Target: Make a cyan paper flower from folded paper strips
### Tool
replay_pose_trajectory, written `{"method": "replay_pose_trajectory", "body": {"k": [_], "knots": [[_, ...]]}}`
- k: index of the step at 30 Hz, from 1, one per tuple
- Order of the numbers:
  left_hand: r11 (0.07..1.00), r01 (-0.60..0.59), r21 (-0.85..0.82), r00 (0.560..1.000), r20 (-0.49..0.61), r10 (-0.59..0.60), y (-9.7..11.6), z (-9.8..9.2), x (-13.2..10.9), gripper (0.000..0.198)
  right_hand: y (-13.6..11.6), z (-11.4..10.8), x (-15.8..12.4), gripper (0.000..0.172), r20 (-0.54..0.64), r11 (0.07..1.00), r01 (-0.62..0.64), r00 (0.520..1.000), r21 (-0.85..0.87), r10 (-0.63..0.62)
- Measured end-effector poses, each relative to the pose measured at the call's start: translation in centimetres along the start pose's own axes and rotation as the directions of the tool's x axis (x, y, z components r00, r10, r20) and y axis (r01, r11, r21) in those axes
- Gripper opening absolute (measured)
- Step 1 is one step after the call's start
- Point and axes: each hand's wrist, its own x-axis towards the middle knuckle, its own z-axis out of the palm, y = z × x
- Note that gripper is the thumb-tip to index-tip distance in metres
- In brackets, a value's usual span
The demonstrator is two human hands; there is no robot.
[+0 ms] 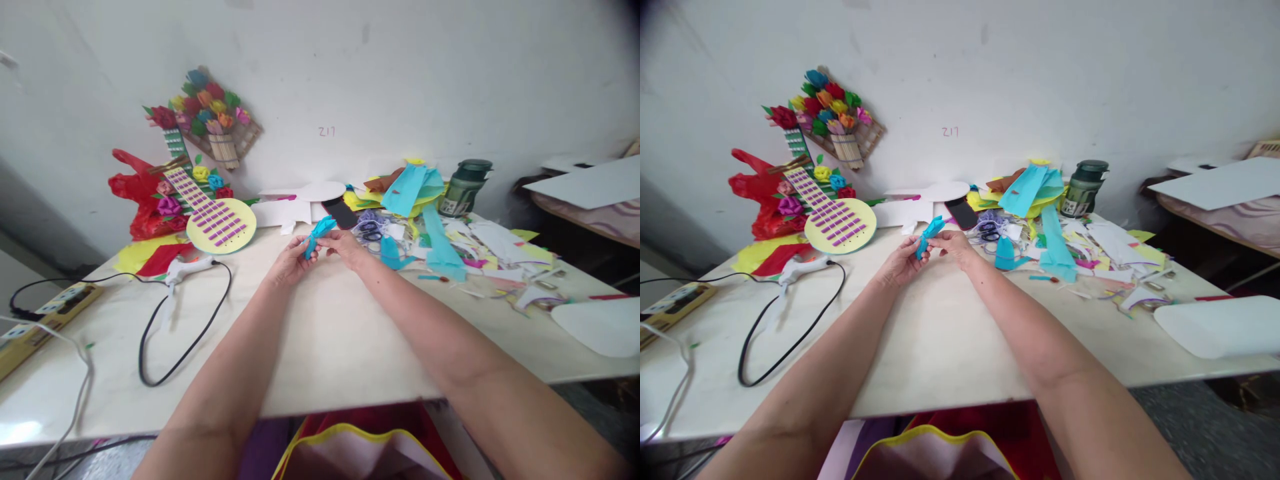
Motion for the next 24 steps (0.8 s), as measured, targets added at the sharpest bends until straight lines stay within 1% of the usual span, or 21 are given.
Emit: {"method": "replay_pose_trajectory", "body": {"k": [6,9,11,14,18,20,24], "knots": [[0.991,-0.079,0.112,0.997,-0.014,0.081,-0.3,0.1,0.1,0.021,-0.1,0.3,0.0,0.021,-0.067,1.0,-0.005,0.998,0.02,0.007],[0.966,-0.127,0.225,0.989,-0.05,0.142,-0.4,0.3,0.2,0.028,-0.1,0.4,0.1,0.02,-0.103,1.0,0.003,0.995,0.006,-0.003],[0.942,-0.139,0.306,0.983,-0.074,0.169,-0.5,0.3,0.3,0.032,0.1,0.5,0.1,0.018,-0.124,0.999,0.018,0.992,-0.03,-0.022],[0.929,-0.143,0.34,0.98,-0.085,0.182,-0.5,0.2,0.4,0.032,0.2,0.8,0.1,0.019,-0.154,0.991,0.056,0.985,-0.121,-0.075],[0.955,-0.122,0.272,0.984,-0.094,0.152,-0.4,0.2,0.3,0.032,0.5,1.0,0.1,0.023,-0.153,0.953,0.13,0.972,-0.274,-0.177],[0.963,-0.107,0.248,0.985,-0.103,0.136,-0.4,0.3,0.2,0.032,0.8,0.9,0.3,0.024,-0.135,0.913,0.177,0.961,-0.366,-0.241],[0.958,-0.101,0.267,0.975,-0.163,0.148,-0.6,0.2,0.3,0.03,1.4,0.5,0.4,0.025,-0.098,0.79,0.25,0.927,-0.56,-0.363]]}}
